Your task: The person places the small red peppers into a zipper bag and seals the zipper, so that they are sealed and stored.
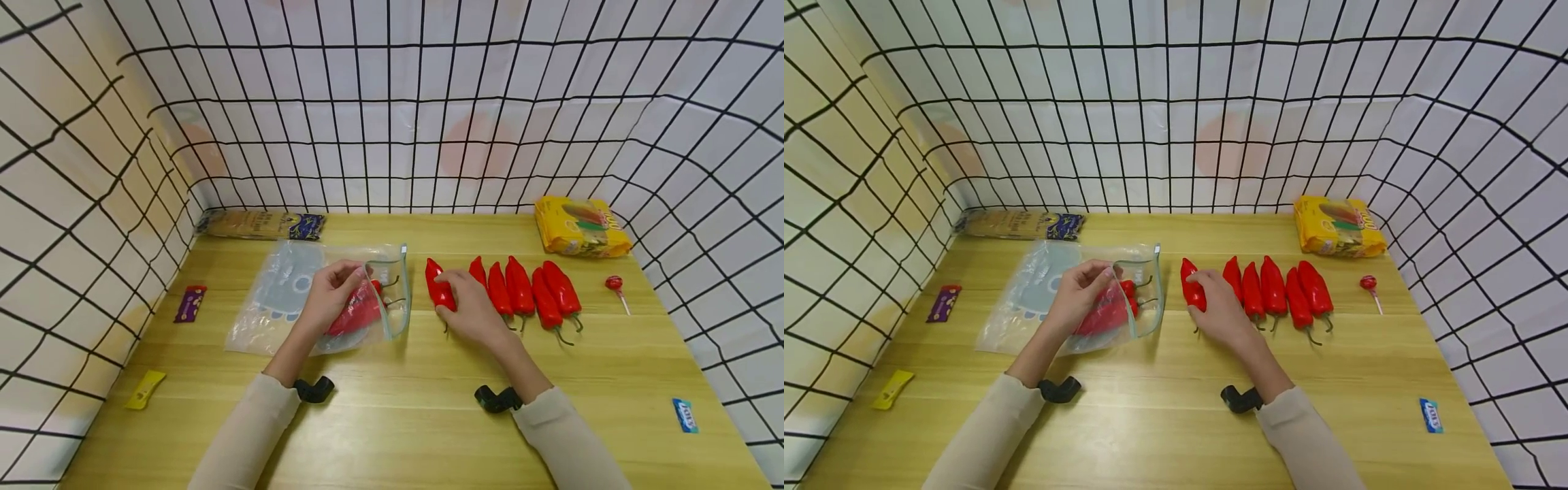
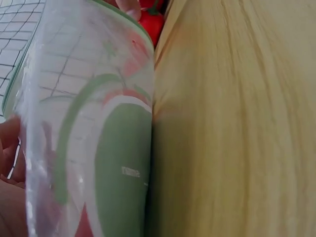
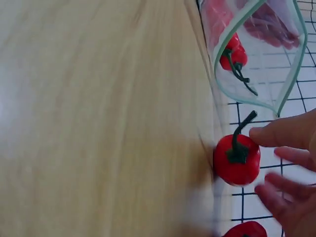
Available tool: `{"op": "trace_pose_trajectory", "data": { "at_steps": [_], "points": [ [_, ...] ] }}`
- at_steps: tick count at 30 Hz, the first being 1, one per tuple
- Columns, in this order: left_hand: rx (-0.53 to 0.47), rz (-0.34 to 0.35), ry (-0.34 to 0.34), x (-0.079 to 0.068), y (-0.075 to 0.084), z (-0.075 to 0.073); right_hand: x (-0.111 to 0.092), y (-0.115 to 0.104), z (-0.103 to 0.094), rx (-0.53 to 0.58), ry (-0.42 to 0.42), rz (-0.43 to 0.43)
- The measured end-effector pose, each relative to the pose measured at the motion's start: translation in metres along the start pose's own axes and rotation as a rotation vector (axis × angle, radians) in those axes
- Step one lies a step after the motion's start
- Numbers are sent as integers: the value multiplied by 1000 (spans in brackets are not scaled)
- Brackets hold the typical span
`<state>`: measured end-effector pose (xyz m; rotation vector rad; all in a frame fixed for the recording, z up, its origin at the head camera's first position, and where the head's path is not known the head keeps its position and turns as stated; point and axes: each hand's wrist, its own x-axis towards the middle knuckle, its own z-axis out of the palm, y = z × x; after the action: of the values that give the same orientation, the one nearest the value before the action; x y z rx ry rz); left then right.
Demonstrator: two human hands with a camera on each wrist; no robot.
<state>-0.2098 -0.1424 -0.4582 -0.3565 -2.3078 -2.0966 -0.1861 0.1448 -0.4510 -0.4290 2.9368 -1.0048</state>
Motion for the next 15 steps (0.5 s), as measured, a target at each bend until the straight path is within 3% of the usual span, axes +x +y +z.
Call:
{"op": "trace_pose_trajectory", "data": {
  "at_steps": [4,9,15],
  "points": [
    [-17,3,39,1,-2,-1,-1,-1,1,-42,-24,63],
    [-51,0,78,0,2,1,-1,-1,4,-63,-80,56],
    [-60,13,86,-7,24,5,-5,4,0,141,66,74]
  ]
}}
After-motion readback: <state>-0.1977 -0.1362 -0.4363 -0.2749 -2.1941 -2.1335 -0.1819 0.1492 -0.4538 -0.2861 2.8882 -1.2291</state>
